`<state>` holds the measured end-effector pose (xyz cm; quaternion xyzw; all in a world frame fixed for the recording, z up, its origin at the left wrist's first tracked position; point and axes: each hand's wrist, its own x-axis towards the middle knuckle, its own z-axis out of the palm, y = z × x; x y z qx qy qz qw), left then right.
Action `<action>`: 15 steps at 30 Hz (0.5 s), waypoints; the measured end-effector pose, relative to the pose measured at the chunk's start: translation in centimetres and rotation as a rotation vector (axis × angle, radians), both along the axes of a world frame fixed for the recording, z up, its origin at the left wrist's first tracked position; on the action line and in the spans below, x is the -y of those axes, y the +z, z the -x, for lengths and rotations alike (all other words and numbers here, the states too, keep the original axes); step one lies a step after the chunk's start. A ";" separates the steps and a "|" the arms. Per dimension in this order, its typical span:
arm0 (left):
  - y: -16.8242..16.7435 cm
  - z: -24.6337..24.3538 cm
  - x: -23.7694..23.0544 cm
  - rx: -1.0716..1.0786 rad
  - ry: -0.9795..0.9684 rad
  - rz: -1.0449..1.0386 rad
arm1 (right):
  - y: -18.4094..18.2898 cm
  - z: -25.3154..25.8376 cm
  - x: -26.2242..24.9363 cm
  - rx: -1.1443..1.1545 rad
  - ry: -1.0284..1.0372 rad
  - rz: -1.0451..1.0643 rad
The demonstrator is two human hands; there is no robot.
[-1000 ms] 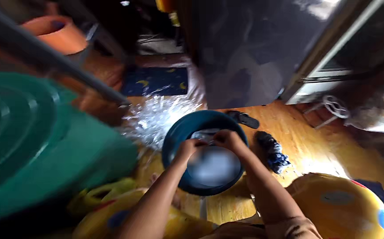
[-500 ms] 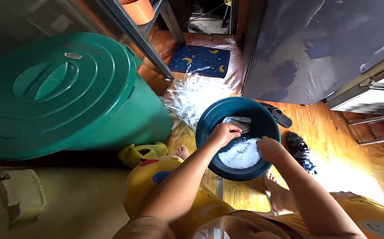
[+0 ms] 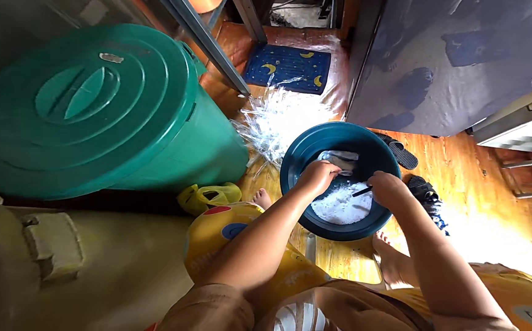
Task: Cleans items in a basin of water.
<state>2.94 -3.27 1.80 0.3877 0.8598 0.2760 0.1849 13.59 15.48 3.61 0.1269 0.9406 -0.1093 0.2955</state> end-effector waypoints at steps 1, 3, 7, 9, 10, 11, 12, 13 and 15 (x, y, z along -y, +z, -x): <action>-0.1 0.0 0.0 -0.004 -0.002 -0.007 | -1.0 0.2 0.2 0.003 0.007 0.028; 0.0 0.1 -0.1 0.018 0.001 0.017 | -3.2 0.5 0.6 0.019 0.014 0.059; 0.4 0.2 -0.1 0.053 0.034 0.049 | -5.9 0.9 1.4 0.093 0.077 0.072; 0.2 0.2 0.0 0.044 0.042 0.041 | -6.6 0.9 1.5 0.098 0.128 0.093; 0.1 0.2 0.0 0.043 0.039 0.045 | -6.7 0.9 1.5 0.093 0.147 0.104; 0.1 0.2 0.0 0.045 0.031 0.051 | -6.7 0.9 1.6 0.087 0.165 0.102; 0.1 0.2 0.0 0.048 0.024 0.063 | -6.5 0.8 1.8 0.083 0.180 0.088; 0.0 0.2 0.0 0.049 0.019 0.073 | -6.4 0.8 2.0 0.076 0.190 0.067; 0.0 0.2 0.0 0.058 0.018 0.093 | -6.4 0.7 2.3 0.048 0.185 0.035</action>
